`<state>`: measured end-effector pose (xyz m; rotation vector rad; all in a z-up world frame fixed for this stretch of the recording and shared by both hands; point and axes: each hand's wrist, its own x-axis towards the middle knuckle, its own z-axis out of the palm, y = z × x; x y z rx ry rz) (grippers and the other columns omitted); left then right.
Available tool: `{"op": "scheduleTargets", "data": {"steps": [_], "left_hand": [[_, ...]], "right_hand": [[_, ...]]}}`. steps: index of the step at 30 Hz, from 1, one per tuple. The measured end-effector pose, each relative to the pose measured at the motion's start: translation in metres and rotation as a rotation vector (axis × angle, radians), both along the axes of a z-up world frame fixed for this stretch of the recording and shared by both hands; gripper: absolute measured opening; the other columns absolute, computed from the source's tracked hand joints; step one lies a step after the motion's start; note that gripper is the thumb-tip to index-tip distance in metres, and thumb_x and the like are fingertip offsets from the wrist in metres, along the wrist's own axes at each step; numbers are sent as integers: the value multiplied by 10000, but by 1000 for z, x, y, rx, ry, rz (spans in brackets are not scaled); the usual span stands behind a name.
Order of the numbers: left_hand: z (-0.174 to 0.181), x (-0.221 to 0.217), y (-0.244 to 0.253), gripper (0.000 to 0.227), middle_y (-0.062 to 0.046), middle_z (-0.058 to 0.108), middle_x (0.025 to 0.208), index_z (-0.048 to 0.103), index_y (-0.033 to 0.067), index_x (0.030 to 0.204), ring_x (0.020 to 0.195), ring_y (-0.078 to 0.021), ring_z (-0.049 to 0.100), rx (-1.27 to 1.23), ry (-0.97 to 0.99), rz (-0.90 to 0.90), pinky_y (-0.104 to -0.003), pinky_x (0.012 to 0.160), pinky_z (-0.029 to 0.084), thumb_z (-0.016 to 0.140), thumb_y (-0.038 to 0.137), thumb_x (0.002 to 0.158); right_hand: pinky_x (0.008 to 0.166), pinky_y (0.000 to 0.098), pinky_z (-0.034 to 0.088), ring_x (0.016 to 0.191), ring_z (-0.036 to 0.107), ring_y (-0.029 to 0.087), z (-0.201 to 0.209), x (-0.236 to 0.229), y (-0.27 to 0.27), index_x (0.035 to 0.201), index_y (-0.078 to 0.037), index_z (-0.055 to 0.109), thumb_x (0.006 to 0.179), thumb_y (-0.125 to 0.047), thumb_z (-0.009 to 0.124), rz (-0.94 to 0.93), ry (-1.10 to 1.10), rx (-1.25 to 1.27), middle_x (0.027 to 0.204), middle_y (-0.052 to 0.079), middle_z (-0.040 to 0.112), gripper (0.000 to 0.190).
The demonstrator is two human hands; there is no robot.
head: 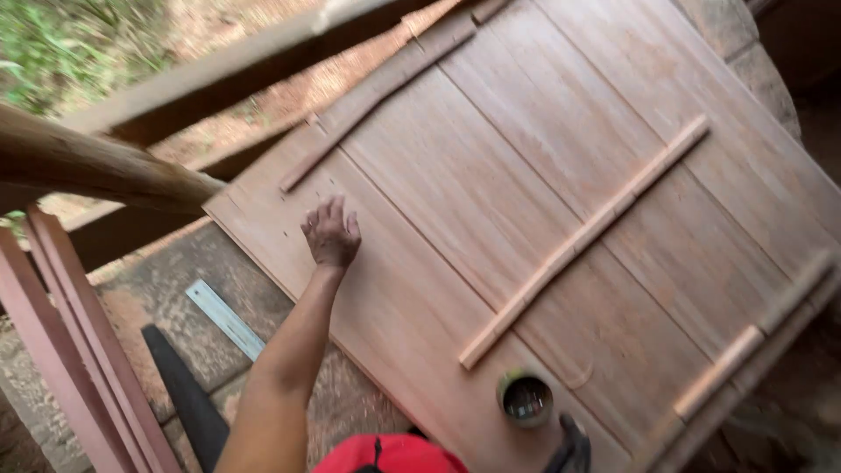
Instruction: The person hammers nails into wooden planks to assemble a wooden structure. They repeatedly pick nails from a tin, position them on the wood, and drive them in with a hammer. The person also repositions small wooden strips and aligns planks during the process.
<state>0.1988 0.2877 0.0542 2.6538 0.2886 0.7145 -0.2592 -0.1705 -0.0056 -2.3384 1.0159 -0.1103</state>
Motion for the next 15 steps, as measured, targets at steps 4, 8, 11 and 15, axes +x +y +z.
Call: {"op": "scheduleTargets", "data": {"steps": [4,8,11,15], "left_hand": [[-14,-119,-53,431,-61,586,1446,616,168,1414,1410,-280,517,-40,174,-464,-476,1250,298,682,302,1009],[-10,-201,-74,505,-149,560,1445,628,152,1360,1446,-357,430,22,344,-731,-545,1216,244,700,355,903],[-13,-207,-81,542,-228,465,1588,586,111,1456,1548,-397,320,-46,405,-728,-567,1257,193,664,337,970],[-19,-214,-69,610,-239,383,1626,536,119,1512,1564,-396,244,17,515,-759,-564,1262,161,645,367,965]], "right_hand": [[880,529,521,1053,662,468,23,-25,-11,1347,-64,617,950,-480,679,-221,171,-57,1146,253,713,579],[831,512,535,995,684,433,70,-21,-3,1256,-126,694,891,-481,721,-231,90,-161,1067,198,734,510],[850,509,529,1038,665,411,78,5,-3,1302,-117,685,871,-453,776,-264,8,-343,1143,166,701,554],[878,507,513,1062,626,415,49,-9,9,1327,-77,648,864,-362,809,-244,-76,-332,1153,170,655,567]]}}
